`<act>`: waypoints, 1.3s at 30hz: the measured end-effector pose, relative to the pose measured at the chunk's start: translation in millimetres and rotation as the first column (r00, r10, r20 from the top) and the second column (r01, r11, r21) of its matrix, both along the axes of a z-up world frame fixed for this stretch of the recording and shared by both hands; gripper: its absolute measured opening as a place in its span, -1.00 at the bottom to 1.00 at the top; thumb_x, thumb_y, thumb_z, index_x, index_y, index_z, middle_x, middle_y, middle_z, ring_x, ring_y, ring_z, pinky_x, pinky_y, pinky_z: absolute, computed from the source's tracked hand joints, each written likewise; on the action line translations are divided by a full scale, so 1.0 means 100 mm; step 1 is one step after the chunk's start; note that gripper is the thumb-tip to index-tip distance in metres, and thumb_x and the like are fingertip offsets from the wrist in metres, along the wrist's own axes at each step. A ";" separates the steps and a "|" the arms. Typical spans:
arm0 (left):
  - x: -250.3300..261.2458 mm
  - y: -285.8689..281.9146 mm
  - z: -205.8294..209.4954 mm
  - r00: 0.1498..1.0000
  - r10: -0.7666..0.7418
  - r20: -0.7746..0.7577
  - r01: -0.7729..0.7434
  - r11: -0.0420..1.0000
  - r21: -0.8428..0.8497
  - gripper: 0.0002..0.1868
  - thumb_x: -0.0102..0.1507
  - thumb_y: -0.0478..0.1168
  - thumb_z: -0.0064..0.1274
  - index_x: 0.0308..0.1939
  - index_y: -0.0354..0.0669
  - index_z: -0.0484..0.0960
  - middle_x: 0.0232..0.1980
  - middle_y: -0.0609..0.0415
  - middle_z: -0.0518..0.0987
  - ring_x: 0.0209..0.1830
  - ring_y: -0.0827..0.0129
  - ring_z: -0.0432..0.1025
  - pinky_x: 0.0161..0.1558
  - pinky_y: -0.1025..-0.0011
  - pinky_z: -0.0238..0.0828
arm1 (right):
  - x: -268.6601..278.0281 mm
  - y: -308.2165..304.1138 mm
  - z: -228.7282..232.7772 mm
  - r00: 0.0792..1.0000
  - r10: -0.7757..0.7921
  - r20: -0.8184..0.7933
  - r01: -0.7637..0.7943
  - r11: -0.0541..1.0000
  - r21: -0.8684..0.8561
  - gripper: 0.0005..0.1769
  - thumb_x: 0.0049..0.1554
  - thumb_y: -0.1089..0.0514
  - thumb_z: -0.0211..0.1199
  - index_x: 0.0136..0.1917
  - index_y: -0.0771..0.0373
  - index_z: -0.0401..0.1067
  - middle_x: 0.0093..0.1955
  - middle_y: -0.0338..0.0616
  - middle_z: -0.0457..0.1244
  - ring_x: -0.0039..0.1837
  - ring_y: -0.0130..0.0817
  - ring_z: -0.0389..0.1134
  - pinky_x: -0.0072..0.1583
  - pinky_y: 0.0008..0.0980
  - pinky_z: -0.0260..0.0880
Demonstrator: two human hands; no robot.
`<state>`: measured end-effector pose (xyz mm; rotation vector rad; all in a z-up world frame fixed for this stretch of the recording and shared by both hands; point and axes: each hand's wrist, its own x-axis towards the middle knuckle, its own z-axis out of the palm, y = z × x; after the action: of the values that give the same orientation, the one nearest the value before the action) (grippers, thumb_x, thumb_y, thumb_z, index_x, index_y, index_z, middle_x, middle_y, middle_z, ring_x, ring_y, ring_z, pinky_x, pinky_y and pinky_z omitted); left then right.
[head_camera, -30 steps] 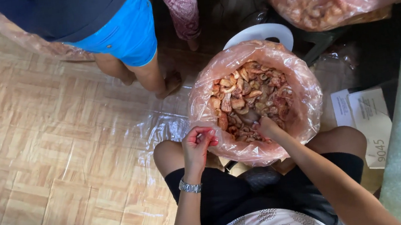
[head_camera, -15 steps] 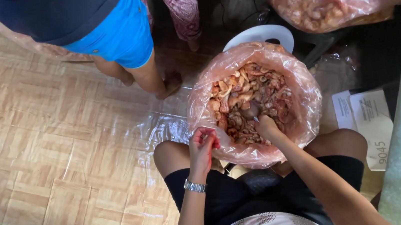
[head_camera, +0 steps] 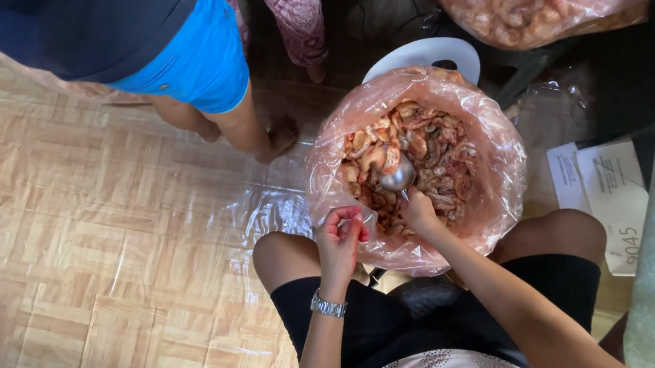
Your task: Scooping fried food into small plastic bags and sealing them using a manual heat sealer.
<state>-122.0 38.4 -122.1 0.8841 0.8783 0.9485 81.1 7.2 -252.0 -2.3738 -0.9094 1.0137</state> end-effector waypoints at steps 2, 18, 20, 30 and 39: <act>-0.05 -0.02 0.03 1.000 0.009 -0.011 -0.009 1.000 -0.018 -0.92 0.24 -0.46 0.01 -0.19 -0.35 0.55 -0.38 0.07 0.49 -0.61 0.51 0.44 -0.49 0.62 0.47 | 0.04 -0.08 -0.09 0.997 0.078 -0.022 -0.079 0.995 -0.056 -0.60 0.16 0.09 0.00 0.15 0.40 0.36 0.00 0.38 0.31 0.15 0.26 0.32 0.12 0.13 0.37; -0.05 0.01 0.16 0.995 0.042 -0.094 -0.037 0.998 0.051 -0.93 0.23 -0.47 0.02 -0.24 -0.31 0.57 -0.58 0.06 0.48 -0.60 0.55 0.43 -0.45 0.65 0.45 | 0.09 0.52 -0.83 0.993 -0.109 -0.035 0.112 0.989 0.098 -0.64 0.11 -0.02 0.21 0.07 0.26 0.42 -0.02 0.19 0.34 0.14 0.15 0.34 0.09 0.01 0.39; -0.06 0.01 0.16 0.993 0.043 -0.107 -0.037 0.998 0.055 -0.93 0.22 -0.46 0.03 -0.24 -0.30 0.58 -0.59 0.05 0.49 -0.60 0.55 0.43 -0.45 0.64 0.46 | 0.03 0.53 -0.79 0.991 -0.136 0.006 0.135 0.986 0.101 -0.65 0.11 0.03 0.20 0.10 0.26 0.39 0.00 0.21 0.34 0.16 0.16 0.34 0.13 0.03 0.38; -0.04 0.02 0.12 0.982 0.077 -0.170 -0.053 0.989 0.142 -0.93 0.21 -0.46 0.05 -0.27 -0.27 0.60 -0.60 0.04 0.47 -0.63 0.56 0.37 -0.45 0.62 0.46 | -0.07 0.34 -0.50 0.989 -0.127 -0.078 0.141 0.963 0.228 -0.67 0.17 0.02 0.11 0.02 0.34 0.42 -0.07 0.24 0.34 0.08 0.19 0.36 0.04 0.05 0.38; -0.03 0.01 0.37 0.976 0.113 -0.186 -0.070 0.972 0.222 -0.91 0.20 -0.48 0.03 -0.30 -0.28 0.61 -0.52 0.11 0.37 -0.57 0.54 0.40 -0.43 0.57 0.48 | 0.09 0.28 -0.40 0.955 -0.293 0.054 0.275 0.937 0.217 -0.66 0.03 0.18 0.27 0.11 0.19 0.49 -0.05 0.05 0.39 0.10 -0.01 0.39 0.09 -0.15 0.43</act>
<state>-125.2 39.2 -85.0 1.1460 1.0059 1.0629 90.5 35.6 -291.6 -2.3001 -0.6390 0.6750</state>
